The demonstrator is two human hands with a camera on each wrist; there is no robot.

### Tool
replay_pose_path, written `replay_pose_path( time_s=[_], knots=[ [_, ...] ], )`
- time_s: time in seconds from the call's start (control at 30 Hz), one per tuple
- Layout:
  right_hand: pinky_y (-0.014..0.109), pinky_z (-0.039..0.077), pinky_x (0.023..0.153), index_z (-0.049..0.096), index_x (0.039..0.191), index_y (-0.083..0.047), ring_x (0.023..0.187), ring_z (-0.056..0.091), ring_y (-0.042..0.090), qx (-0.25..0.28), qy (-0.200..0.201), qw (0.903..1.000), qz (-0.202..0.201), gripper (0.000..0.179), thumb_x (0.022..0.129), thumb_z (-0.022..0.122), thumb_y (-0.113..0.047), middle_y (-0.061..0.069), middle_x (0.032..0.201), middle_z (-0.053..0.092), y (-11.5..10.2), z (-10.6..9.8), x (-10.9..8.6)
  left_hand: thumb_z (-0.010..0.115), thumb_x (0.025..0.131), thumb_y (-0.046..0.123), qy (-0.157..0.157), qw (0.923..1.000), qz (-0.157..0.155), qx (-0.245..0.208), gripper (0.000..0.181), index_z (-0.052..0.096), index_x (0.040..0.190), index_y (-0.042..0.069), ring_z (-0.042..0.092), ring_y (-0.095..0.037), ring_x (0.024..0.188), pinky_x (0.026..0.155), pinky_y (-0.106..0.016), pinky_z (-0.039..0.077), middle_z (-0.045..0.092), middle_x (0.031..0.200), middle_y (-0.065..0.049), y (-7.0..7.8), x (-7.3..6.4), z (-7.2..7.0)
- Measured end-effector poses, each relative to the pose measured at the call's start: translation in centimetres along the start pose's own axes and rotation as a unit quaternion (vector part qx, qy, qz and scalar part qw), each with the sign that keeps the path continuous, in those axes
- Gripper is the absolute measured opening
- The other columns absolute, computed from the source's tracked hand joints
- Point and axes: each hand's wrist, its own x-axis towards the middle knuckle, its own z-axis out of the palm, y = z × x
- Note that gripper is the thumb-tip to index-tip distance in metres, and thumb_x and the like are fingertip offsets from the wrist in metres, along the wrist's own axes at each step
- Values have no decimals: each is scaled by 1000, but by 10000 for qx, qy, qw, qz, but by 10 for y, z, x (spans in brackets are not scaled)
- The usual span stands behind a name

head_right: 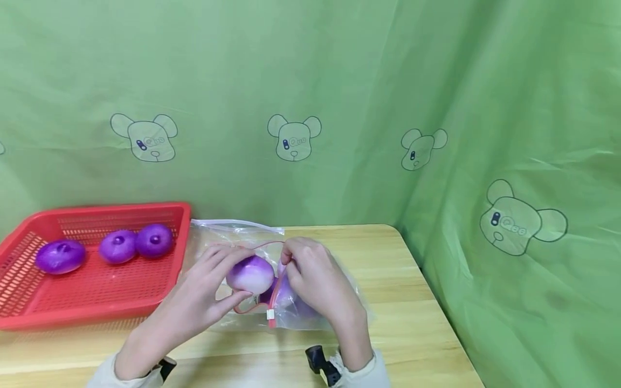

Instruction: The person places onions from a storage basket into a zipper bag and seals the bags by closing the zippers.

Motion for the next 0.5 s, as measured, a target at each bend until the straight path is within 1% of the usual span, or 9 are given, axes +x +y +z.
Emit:
replay_pose_path(
  time_s=[0.07, 0.1, 0.17, 0.23, 0.3, 0.33, 0.4, 0.43, 0.5],
  knots=[
    [29, 53, 71, 62, 83, -13, 78, 56, 11, 5, -8, 10000, -85, 22, 79, 61, 9, -5, 84, 61, -3, 2, 2, 84, 81, 29, -5, 9998, -153, 110, 60, 56, 132, 14, 54, -16, 111, 91, -38, 52, 62, 123, 0, -1, -2, 5],
    [28, 53, 70, 62, 83, -13, 78, 55, 11, -1, -16, 9999, -119, 22, 79, 61, 9, -5, 84, 60, -3, 3, 3, 85, 79, 29, 8, 9996, -243, 163, 58, 56, 127, 13, 53, -15, 106, 87, -36, 52, 62, 119, 1, -1, -3, 8],
    [28, 52, 69, 62, 82, -13, 77, 55, 11, -19, -32, 9999, -162, 22, 80, 61, 9, -5, 83, 60, -4, 5, 4, 86, 78, 31, 85, 9989, -385, 243, 53, 56, 117, 12, 52, -14, 94, 75, -31, 51, 61, 105, 2, -1, -3, 15],
    [27, 52, 68, 62, 82, -13, 77, 54, 11, -42, -44, 9999, -150, 22, 80, 61, 9, -5, 84, 61, -5, 6, 5, 85, 78, 34, 154, 9983, -463, 305, 50, 55, 110, 12, 48, -13, 83, 66, -27, 48, 59, 95, 4, 0, -3, 22],
    [27, 52, 68, 62, 82, -13, 77, 55, 11, -57, -70, 9999, -116, 22, 81, 62, 9, -5, 85, 61, -5, 7, 4, 85, 78, 36, 219, 9980, -460, 381, 48, 55, 105, 11, 46, -12, 76, 61, -25, 44, 58, 90, 3, 1, -2, 29],
    [27, 53, 69, 62, 82, -12, 77, 55, 11, -66, -81, 9999, -99, 21, 82, 62, 9, -5, 85, 62, -5, 8, 4, 84, 79, 36, 232, 9979, -446, 400, 47, 56, 105, 10, 46, -13, 75, 60, -25, 44, 60, 89, 3, 1, -2, 33],
    [27, 53, 70, 62, 82, -12, 79, 57, 11, -79, -110, 9999, -78, 21, 82, 63, 9, -4, 88, 64, -6, 8, 4, 82, 81, 34, 199, 9981, -413, 417, 44, 58, 106, 7, 54, -16, 80, 64, -26, 51, 65, 99, -3, 3, -3, 39],
    [27, 54, 71, 63, 82, -12, 79, 57, 11, -91, -131, 9998, -73, 21, 82, 63, 9, -3, 89, 65, -6, 9, 4, 81, 82, 32, 159, 9982, -391, 419, 41, 59, 106, 7, 59, -20, 86, 70, -30, 56, 66, 107, -8, 4, -4, 41],
    [27, 54, 70, 63, 82, -13, 79, 58, 10, -98, -179, 9998, -49, 21, 82, 64, 9, -3, 89, 65, -7, 10, 5, 78, 86, 28, -1, 9986, -337, 409, 34, 59, 104, 7, 63, -26, 101, 76, -34, 59, 63, 122, -15, 5, -6, 46]
  ],
)
